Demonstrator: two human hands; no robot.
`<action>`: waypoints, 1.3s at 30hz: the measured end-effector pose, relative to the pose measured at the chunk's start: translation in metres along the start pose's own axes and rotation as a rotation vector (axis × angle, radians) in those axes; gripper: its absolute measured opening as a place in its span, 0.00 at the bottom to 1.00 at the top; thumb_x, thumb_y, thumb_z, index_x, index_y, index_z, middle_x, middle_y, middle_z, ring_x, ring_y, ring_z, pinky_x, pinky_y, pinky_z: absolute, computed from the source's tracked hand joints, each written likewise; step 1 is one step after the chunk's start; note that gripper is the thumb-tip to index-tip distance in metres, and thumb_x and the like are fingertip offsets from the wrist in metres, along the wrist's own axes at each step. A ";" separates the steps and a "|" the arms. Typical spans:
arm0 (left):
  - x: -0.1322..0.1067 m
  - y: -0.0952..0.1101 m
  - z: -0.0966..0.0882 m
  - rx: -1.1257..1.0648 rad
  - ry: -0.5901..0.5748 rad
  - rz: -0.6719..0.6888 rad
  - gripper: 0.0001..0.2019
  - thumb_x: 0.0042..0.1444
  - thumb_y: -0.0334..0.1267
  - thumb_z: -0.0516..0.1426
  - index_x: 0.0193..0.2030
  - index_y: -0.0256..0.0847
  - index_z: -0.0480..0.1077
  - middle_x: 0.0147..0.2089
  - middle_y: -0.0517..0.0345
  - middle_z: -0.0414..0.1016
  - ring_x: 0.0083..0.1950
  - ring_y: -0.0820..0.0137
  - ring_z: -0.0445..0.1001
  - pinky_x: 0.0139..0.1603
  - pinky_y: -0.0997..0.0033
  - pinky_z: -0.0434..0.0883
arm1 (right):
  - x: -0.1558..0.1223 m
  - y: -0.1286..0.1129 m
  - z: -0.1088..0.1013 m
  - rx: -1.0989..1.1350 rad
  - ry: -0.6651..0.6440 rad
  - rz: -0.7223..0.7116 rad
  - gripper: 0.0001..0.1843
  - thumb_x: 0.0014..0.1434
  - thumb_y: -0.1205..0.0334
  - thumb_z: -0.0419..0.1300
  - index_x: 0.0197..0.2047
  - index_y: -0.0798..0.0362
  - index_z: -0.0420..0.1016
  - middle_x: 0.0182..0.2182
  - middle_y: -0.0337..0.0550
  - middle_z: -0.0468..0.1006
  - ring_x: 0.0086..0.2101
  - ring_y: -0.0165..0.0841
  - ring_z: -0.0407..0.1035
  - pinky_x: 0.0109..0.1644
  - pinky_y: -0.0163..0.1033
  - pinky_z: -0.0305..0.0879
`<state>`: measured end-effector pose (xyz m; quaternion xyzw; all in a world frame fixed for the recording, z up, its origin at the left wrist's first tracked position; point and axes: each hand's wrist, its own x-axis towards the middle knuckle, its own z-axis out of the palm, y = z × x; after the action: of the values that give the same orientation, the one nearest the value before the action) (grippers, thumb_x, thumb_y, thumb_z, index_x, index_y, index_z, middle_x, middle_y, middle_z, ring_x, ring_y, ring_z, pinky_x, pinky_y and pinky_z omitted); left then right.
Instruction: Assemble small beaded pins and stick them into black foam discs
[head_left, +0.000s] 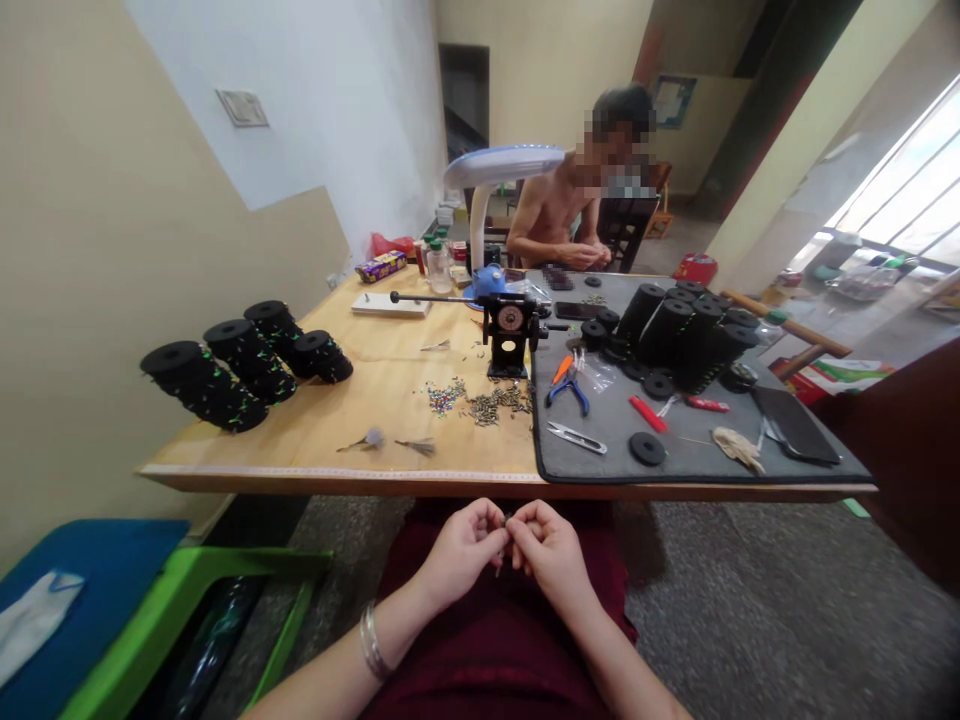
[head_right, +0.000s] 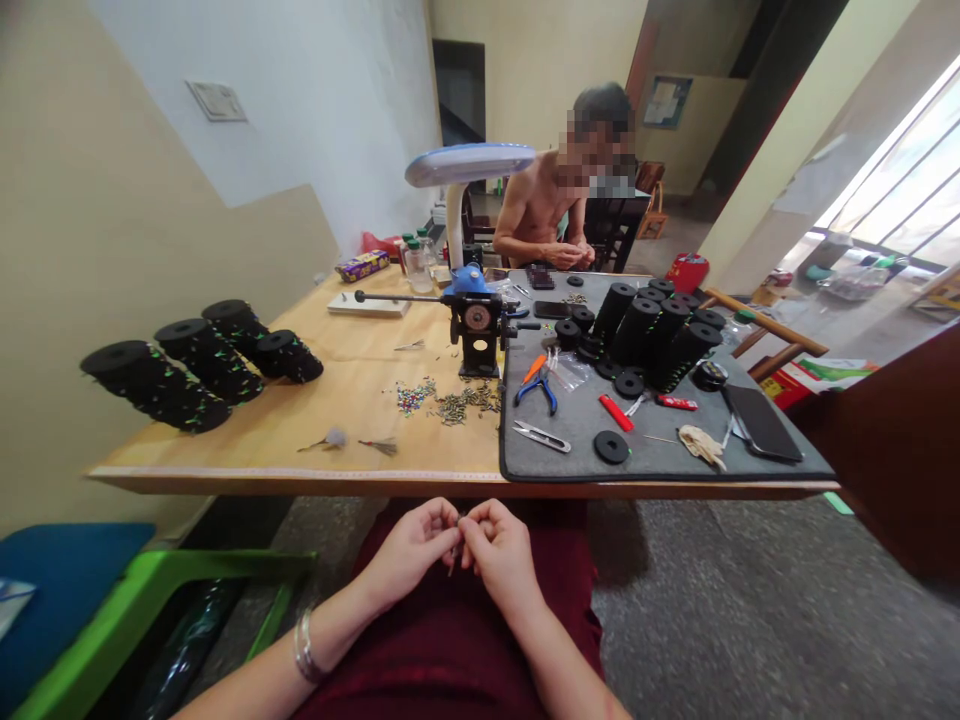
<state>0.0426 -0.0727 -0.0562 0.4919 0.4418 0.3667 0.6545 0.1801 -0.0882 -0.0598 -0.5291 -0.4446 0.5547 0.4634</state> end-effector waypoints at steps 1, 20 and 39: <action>0.000 0.001 0.000 -0.010 0.000 -0.004 0.14 0.48 0.44 0.61 0.28 0.38 0.61 0.23 0.64 0.66 0.22 0.76 0.68 0.24 0.76 0.67 | 0.000 0.000 0.000 0.002 -0.002 0.000 0.18 0.51 0.48 0.62 0.26 0.54 0.64 0.10 0.32 0.67 0.11 0.22 0.53 0.16 0.28 0.47; 0.005 -0.007 -0.001 -0.251 0.010 -0.172 0.12 0.45 0.40 0.63 0.30 0.35 0.66 0.26 0.61 0.68 0.27 0.76 0.67 0.29 0.76 0.63 | 0.002 0.011 -0.003 0.126 -0.025 0.152 0.19 0.51 0.47 0.61 0.26 0.54 0.65 0.10 0.31 0.67 0.11 0.20 0.49 0.15 0.27 0.41; 0.006 -0.009 -0.003 -0.099 0.080 -0.058 0.11 0.46 0.42 0.61 0.29 0.36 0.66 0.27 0.62 0.65 0.28 0.76 0.63 0.30 0.76 0.62 | -0.004 0.011 0.001 0.223 -0.240 0.272 0.19 0.50 0.48 0.63 0.24 0.54 0.63 0.09 0.30 0.66 0.10 0.19 0.48 0.14 0.27 0.37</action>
<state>0.0425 -0.0689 -0.0667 0.4309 0.4630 0.3885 0.6701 0.1787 -0.0941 -0.0694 -0.4600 -0.3570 0.7167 0.3838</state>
